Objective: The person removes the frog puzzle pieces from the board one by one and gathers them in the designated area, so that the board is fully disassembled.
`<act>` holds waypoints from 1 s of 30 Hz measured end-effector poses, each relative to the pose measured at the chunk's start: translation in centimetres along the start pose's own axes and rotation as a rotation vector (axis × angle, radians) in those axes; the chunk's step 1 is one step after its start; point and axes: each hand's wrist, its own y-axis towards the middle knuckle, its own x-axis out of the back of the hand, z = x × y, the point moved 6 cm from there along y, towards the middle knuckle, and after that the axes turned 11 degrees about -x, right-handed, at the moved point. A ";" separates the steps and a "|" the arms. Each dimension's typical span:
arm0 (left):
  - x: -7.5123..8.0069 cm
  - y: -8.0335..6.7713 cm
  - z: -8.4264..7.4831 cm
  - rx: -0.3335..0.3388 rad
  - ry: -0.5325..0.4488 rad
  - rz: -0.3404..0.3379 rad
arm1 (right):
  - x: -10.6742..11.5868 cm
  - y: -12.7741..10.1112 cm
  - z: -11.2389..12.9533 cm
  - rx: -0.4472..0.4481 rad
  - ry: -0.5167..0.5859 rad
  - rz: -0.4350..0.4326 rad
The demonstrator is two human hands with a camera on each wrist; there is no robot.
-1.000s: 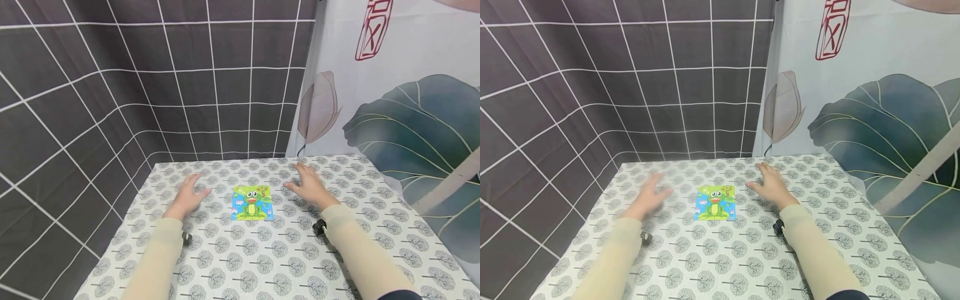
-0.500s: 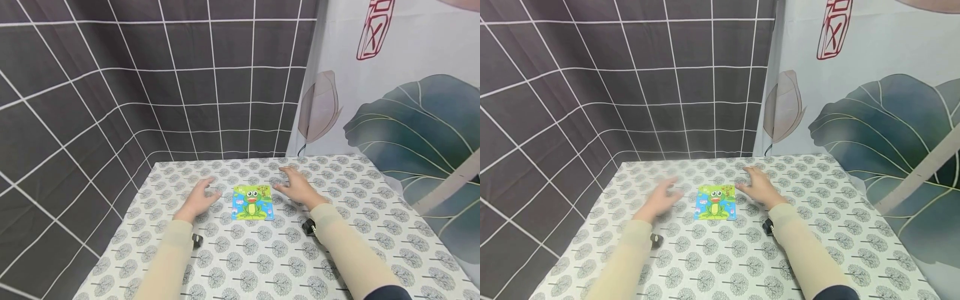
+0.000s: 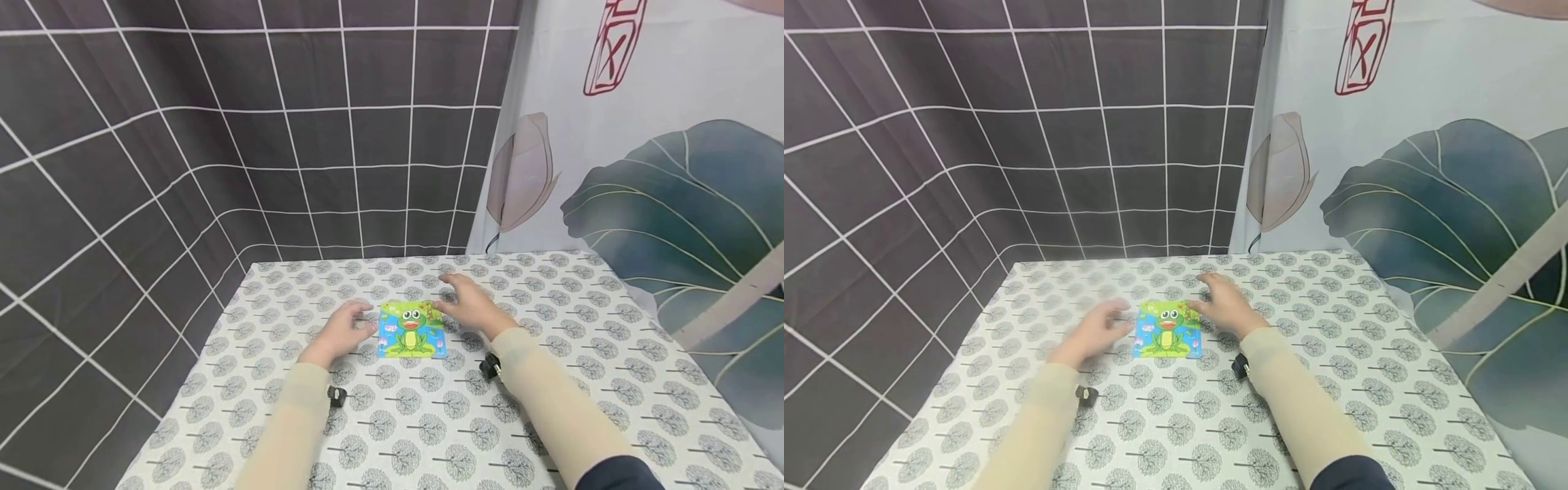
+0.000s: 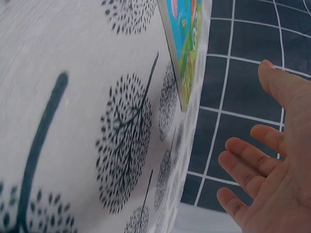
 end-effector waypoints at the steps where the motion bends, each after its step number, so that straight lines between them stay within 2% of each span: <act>1: -0.2 0.0 -0.1 -0.006 0.002 0.011 | -0.1 0.1 0.1 0.002 0.002 0.002; 7: -1.7 -0.1 -0.2 -0.002 -0.007 0.094 | -0.7 0.2 1.0 0.015 -0.018 0.010; 10: -2.2 -0.3 -0.4 -0.005 0.032 0.135 | -1.1 0.4 1.3 0.022 -0.023 0.029; 14: -2.6 -0.3 -1.1 -0.056 0.091 0.174 | -1.6 0.8 1.6 0.036 -0.033 0.044; 19: -3.0 -0.5 -1.8 -0.096 0.121 0.198 | -2.1 1.0 2.0 0.061 -0.056 0.053; 24: -3.3 -0.4 -1.7 -0.099 0.159 0.212 | -2.6 1.2 2.6 0.086 -0.082 0.056; 30: -3.6 -0.3 -1.4 -0.093 0.207 0.228 | -3.5 1.5 3.3 0.083 -0.092 0.100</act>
